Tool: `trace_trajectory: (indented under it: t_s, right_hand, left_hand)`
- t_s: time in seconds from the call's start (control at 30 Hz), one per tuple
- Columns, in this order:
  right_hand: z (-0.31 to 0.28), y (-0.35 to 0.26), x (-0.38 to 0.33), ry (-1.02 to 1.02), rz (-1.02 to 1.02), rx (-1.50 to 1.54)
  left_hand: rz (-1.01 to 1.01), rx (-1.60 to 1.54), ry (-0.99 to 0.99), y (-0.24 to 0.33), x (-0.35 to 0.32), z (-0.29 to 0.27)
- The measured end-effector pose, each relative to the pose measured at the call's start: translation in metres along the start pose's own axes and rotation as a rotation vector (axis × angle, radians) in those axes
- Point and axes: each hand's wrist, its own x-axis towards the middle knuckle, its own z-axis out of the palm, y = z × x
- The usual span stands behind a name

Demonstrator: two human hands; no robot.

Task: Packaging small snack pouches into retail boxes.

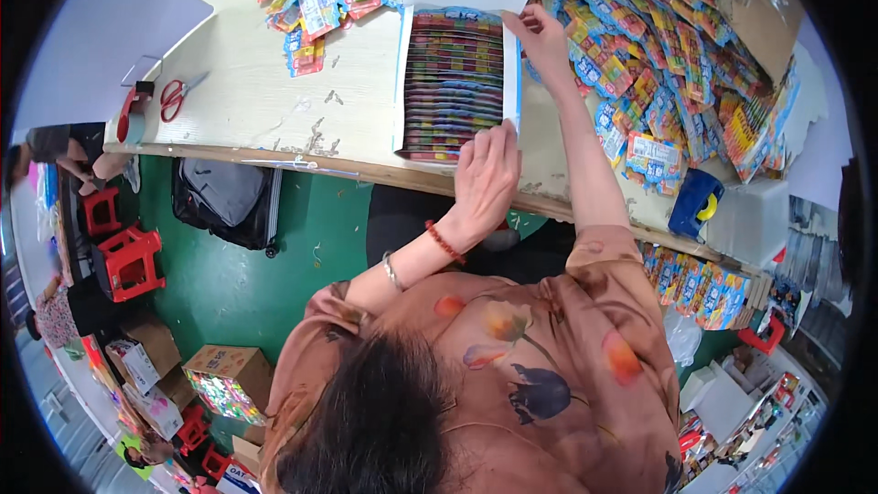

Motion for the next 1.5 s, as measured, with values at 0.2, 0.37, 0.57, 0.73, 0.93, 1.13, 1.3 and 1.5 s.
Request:
trace_trajectory:
  t_s: [0.2,0.37,0.57,0.73,0.93,1.13,1.3,1.5]
  right_hand:
    - [0.003,0.01,0.021,-0.1,-0.289,-0.055]
    - [-0.001,0.012,0.023,-0.259,-0.084,0.287]
    - [-0.028,0.011,0.025,-0.476,-0.148,0.277]
    - [-0.041,-0.001,0.004,-0.481,-0.246,-0.088]
    - [-0.053,-0.058,-0.102,-0.414,-0.02,-0.399]
    - [-0.055,-0.082,-0.156,-0.403,0.22,0.204]
    - [-0.047,-0.082,-0.154,-0.293,0.174,0.226]
    - [-0.037,-0.07,-0.167,-0.112,-0.223,-0.188]
  left_hand:
    - [-0.041,-0.246,0.257,-0.033,0.031,-0.026]
    - [-0.412,-0.832,0.229,-0.146,0.072,-0.001]
    - [-0.296,-1.194,-0.239,-0.186,0.109,0.0]
    - [-0.055,-0.82,-0.017,-0.196,0.105,0.024]
    - [-0.187,-1.007,-0.292,-0.163,0.055,-0.039]
    - [-0.193,-0.908,-0.395,-0.134,0.011,-0.079]
    - [-0.135,-0.864,-0.26,-0.116,0.008,-0.082]
    - [-0.162,-0.681,0.032,-0.101,-0.008,-0.078]
